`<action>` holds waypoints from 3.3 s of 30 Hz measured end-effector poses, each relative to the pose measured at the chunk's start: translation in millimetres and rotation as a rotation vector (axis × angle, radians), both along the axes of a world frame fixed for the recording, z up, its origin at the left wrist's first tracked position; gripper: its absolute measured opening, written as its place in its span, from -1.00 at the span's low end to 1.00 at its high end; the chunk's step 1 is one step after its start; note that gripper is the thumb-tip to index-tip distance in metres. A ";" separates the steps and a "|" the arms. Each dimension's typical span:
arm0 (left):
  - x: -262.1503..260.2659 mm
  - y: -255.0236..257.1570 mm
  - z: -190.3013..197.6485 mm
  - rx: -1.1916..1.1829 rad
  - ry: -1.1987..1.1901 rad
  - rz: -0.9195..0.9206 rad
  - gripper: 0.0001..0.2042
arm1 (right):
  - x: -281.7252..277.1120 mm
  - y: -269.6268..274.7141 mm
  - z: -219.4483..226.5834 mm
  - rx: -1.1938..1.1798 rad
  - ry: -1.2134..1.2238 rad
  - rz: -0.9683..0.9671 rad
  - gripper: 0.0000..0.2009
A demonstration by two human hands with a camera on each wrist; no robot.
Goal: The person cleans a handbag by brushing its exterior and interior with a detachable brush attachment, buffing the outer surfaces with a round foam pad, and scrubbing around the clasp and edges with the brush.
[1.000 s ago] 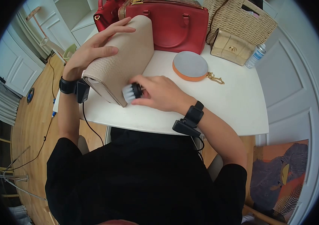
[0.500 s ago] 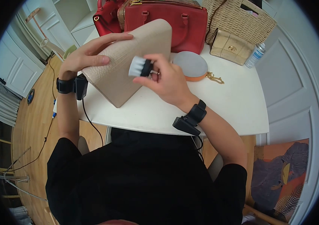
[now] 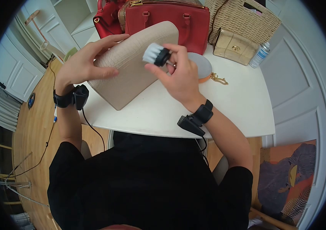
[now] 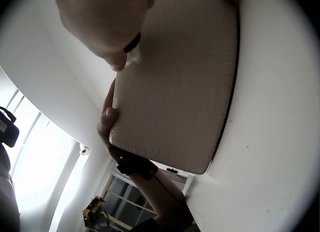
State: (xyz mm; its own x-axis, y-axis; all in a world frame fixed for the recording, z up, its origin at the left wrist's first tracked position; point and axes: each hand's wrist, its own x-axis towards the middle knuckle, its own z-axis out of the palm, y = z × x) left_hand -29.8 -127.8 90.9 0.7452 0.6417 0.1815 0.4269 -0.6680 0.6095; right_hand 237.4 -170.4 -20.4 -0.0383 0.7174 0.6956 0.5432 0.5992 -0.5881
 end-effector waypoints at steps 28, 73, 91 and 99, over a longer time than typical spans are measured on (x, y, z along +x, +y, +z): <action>-15.2 12.0 -2.6 0.343 0.217 0.121 -0.17 | 11.7 9.6 -6.8 -0.499 -0.450 -0.010 -0.47; 13.6 42.7 -27.4 0.578 -0.045 0.226 -0.70 | 0.6 7.3 -9.3 -0.088 0.162 0.320 -0.49; 12.1 45.4 -31.2 0.572 -0.057 0.245 -0.71 | 6.5 -0.1 10.2 -0.255 -0.173 0.136 -0.49; 12.4 44.7 -30.1 0.601 -0.071 0.233 -0.71 | 7.0 3.3 5.5 -0.407 -0.345 0.036 -0.46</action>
State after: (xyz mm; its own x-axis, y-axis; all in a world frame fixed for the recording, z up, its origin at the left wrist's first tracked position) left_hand -17.4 -83.1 60.8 0.5713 0.5566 0.6032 0.5746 -0.7960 0.1903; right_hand 244.3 -167.1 -14.9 -0.2451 0.9205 0.3043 0.7292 0.3819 -0.5678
